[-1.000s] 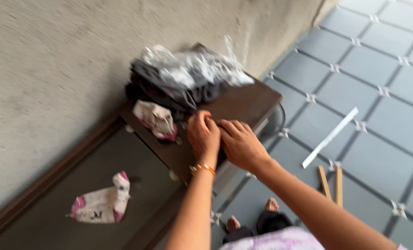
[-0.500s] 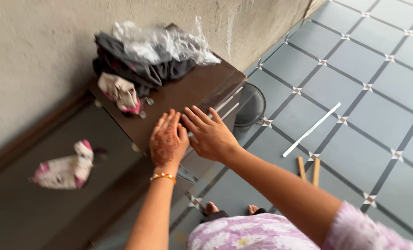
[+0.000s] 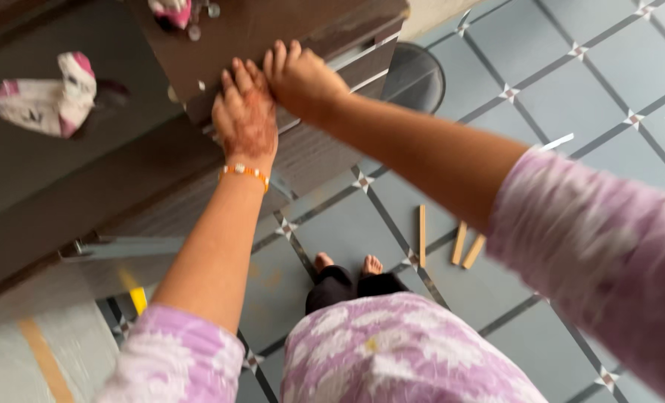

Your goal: The person wipes the exterior surfaces and metal trim of a dark wooden cabinet with a cloth, then opens a drawer to put away a piece of fabric and a plastic bag.

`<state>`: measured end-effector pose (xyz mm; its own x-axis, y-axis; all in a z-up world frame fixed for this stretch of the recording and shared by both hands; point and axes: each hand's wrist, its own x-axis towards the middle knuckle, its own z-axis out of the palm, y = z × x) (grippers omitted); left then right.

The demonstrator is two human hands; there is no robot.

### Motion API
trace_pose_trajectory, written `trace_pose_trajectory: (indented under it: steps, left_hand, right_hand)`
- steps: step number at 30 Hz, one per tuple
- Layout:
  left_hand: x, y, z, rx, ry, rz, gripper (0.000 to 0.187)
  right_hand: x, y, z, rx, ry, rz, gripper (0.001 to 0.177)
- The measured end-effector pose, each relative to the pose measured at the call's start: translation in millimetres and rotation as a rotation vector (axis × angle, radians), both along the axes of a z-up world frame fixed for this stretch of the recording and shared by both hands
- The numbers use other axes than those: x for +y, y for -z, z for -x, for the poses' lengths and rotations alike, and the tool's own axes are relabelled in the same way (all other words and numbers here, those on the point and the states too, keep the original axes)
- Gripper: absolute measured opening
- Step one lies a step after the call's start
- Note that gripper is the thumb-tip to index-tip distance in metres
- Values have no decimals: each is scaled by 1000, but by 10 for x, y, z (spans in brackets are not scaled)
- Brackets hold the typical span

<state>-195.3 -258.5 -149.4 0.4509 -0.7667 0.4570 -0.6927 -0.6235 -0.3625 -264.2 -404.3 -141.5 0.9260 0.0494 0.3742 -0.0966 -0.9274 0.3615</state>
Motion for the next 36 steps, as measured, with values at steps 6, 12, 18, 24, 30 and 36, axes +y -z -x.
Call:
trace_pose_trajectory:
  steps: [6,12,18,24,30,36]
  left_hand:
    - [-115,-222,16,-94,-19,-290,53]
    - [-158,-372,109,-43,14,-311,51]
    - [137,-705,156,275,69,-181,67]
    - [617,-1120,60,380,312,-259,83]
    - [683,-1085,15,214,425,-270,68]
    - [512,-700,53,93,348,-202,59]
  right_hand:
    - [72,-428,220,125,-6,46,54]
    - [122,-1078,286,645,90,-139,70]
    - [272,-1273,401,702,205,-268,108]
    - [162,-1535,291,907,266,-288,97]
    - [129,-1623,347,876,308,-432,84]
    - [232,-1313,268,455,343,-670,44]
